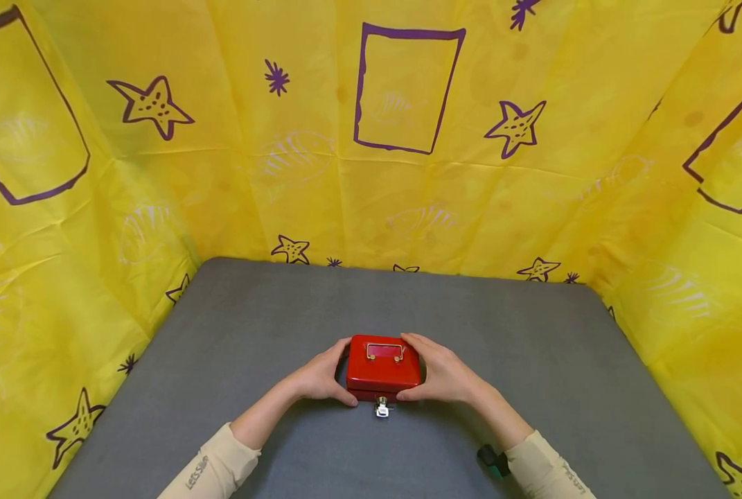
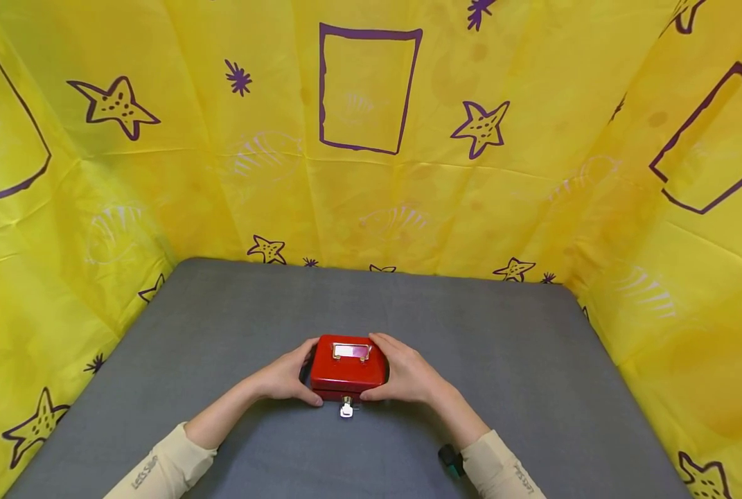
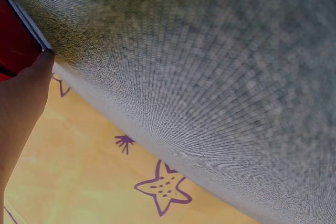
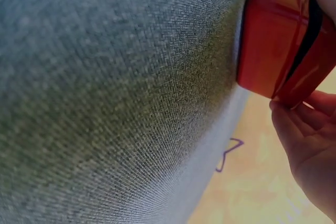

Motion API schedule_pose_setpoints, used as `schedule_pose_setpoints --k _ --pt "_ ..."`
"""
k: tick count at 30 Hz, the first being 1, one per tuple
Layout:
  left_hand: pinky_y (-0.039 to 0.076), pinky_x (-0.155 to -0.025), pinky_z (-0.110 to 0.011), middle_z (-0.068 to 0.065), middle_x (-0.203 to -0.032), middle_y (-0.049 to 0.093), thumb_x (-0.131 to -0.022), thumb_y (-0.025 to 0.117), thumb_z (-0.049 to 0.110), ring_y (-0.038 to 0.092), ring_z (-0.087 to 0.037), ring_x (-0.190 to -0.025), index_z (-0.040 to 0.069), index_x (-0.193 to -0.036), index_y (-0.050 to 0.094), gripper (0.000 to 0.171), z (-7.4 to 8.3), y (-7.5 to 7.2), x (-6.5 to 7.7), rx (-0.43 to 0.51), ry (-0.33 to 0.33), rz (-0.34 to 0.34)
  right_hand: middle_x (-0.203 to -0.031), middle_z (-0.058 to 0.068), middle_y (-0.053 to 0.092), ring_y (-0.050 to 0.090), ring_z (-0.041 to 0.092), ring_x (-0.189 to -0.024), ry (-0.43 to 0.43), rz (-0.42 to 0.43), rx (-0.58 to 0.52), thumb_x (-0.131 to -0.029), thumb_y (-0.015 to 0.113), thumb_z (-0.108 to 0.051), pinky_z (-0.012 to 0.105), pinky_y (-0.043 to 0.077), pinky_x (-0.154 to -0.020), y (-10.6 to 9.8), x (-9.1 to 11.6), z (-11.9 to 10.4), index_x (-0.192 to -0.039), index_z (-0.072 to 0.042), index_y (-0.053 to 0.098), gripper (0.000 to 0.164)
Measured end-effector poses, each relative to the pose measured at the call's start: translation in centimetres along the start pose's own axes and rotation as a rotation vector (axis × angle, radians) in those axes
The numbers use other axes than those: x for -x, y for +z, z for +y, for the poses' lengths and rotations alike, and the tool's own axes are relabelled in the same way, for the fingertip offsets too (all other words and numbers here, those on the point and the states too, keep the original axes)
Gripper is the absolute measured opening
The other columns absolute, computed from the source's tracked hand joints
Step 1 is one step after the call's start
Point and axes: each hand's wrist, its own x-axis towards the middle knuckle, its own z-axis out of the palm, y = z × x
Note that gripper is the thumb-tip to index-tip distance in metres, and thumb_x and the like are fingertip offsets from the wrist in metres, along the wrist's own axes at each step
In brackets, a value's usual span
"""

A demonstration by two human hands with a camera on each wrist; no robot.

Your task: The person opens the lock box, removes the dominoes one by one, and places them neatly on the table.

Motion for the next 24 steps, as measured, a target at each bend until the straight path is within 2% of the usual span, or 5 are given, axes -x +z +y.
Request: schedule_pose_setpoints --k 13,24 --pt "0.034 -0.108 -0.051 -0.013 -0.140 0.049 -0.060 0.092 0.022 0.047 -0.030 -0.126 0.004 -0.147 0.030 0.109 -0.1 0.0 0.1 -0.004 0.013 0.011 -0.142 0.003 0.050 0.049 0.023 -0.125 0.045 0.000 -0.120 -0.070 0.079 -0.055 0.049 0.045 -0.098 -0.4 -0.5 0.8 -0.146 -0.011 0.045 0.094" --pt "0.033 -0.108 -0.053 -0.014 -0.142 0.047 -0.061 0.093 0.022 0.046 -0.032 -0.128 0.004 -0.148 0.030 0.109 0.1 0.0 0.2 -0.017 0.035 0.011 -0.138 0.003 0.054 0.056 0.023 -0.118 0.130 -0.013 -0.365 -0.078 0.078 -0.045 0.040 0.049 -0.092 -0.6 -1.0 1.6 -0.145 -0.012 0.046 0.082"
